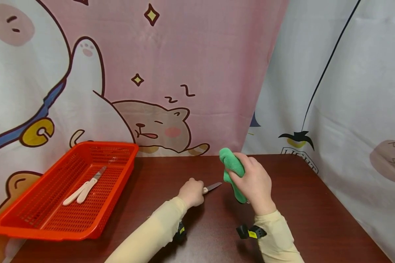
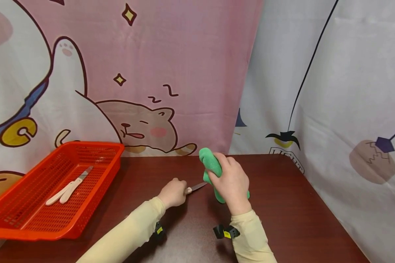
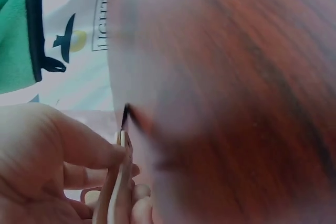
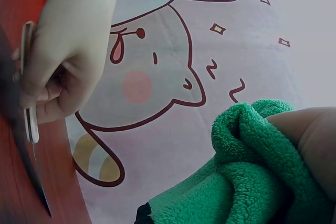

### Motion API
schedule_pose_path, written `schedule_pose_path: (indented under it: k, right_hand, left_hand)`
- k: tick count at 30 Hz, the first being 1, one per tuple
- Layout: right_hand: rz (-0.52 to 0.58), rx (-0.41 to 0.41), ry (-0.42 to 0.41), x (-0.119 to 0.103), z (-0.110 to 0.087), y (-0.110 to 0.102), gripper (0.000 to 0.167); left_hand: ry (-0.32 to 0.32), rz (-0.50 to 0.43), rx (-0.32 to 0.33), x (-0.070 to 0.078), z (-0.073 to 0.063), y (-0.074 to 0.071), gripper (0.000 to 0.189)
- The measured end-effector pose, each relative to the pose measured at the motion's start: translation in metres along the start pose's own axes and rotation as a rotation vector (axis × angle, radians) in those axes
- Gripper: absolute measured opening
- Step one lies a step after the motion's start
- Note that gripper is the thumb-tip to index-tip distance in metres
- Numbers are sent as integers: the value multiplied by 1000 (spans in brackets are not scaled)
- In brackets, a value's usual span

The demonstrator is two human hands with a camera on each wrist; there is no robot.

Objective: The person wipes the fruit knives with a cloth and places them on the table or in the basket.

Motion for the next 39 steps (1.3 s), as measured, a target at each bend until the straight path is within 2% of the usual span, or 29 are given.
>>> schedule_pose_path:
  k: [4, 8, 13, 15, 17, 21, 24, 31, 39]
  right_hand:
    - [-3, 2, -5, 1, 0, 0, 52]
    - [0, 8, -10, 1, 1, -1, 52]
    - [9, 17, -16, 0, 0, -2, 51]
    - [11, 25, -22, 0, 0, -3, 51]
    - [15, 40, -34, -1, 0, -4, 51]
    - [26, 85, -67, -4, 0, -7, 52]
    - [34, 121, -97, -8, -1, -8, 53]
    - [61, 184, -188, -17, -4, -9, 54]
    - [63, 186, -262, -29, -6, -4, 57]
  left_hand:
    - [30, -53, 3, -2, -3, -5, 12]
    - [66, -163, 43, -6, -7, -15, 14]
    - [105, -381, 133, -13, -16, -36, 7]
    - [111, -496, 153, -17, -19, -43, 3]
    - [118, -622, 160, -20, -22, -48, 7]
    - [124, -874, 135, -25, -27, -51, 16]
    - [136, -1004, 104, -26, -30, -53, 21]
    - [206, -1186, 23, -22, -39, -56, 26]
    - [339, -1393, -51, -13, -45, -58, 28]
Point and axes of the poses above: each hand's wrist, its own z-axis towards the middle knuckle, its own y-axis out of the palm, x = y × z, the point moved 8 cm from there along z, towards the middle knuckle, and after that the axes turned 6 degrees about -x, right-handed, at the moved point
